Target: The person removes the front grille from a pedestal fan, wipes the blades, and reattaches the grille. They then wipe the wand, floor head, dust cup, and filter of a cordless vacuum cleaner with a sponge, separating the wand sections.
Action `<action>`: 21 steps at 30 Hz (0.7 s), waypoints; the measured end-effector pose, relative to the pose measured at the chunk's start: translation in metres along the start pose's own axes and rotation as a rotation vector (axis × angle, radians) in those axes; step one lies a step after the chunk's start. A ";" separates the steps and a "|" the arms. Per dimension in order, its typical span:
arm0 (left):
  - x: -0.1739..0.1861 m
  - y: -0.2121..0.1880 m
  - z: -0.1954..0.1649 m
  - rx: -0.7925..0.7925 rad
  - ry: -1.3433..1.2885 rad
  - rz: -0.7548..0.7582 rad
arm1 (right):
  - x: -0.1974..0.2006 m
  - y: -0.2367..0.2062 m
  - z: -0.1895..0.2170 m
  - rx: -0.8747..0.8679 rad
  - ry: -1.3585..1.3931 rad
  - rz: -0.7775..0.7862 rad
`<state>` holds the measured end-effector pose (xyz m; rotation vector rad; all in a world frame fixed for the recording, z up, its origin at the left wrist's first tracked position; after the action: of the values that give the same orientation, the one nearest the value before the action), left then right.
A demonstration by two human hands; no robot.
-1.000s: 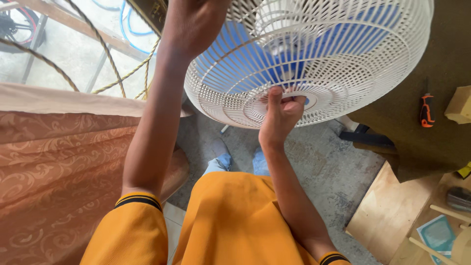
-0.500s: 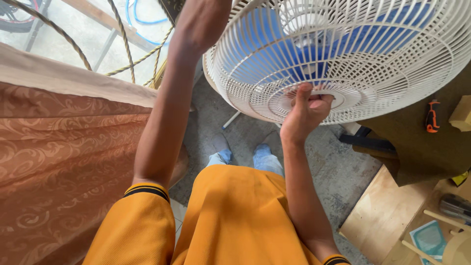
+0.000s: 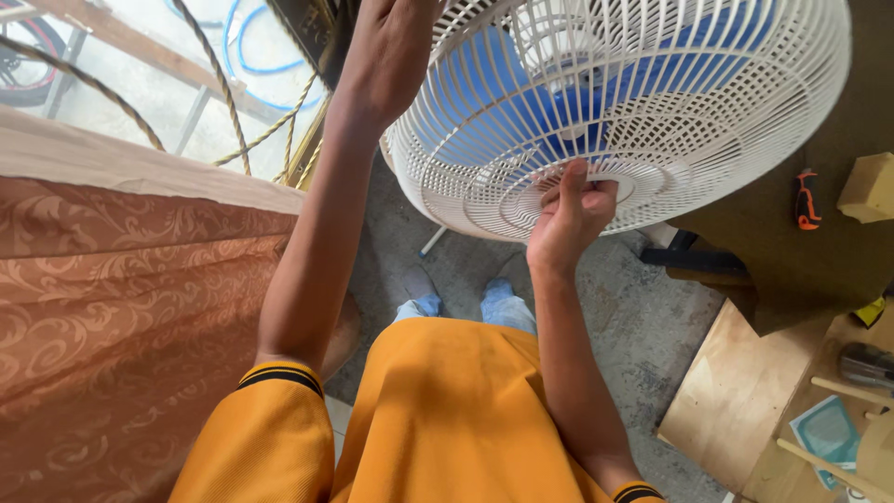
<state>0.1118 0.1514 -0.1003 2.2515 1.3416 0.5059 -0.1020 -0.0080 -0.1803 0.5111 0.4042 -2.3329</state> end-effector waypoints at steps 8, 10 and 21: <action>-0.001 0.003 -0.014 -0.004 -0.006 0.045 | 0.005 0.004 -0.005 0.003 0.052 -0.016; -0.002 0.006 -0.018 -0.037 -0.020 0.038 | 0.004 0.005 -0.004 0.001 0.044 -0.021; -0.032 0.032 -0.071 -0.413 0.322 0.148 | -0.017 0.008 0.000 -0.007 -0.022 -0.031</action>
<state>0.0821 0.1242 -0.0261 1.9854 1.0891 1.1265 -0.0849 -0.0033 -0.1736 0.4782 0.4131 -2.3642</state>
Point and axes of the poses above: each hand's wrist, its own y-axis towards the middle knuckle, its own x-axis out of the back of the hand, z = x × y, the point moved 1 cm from there along y, towards the middle knuckle, and after that the axes turned 11 degrees about -x, right-handed, at the moved point
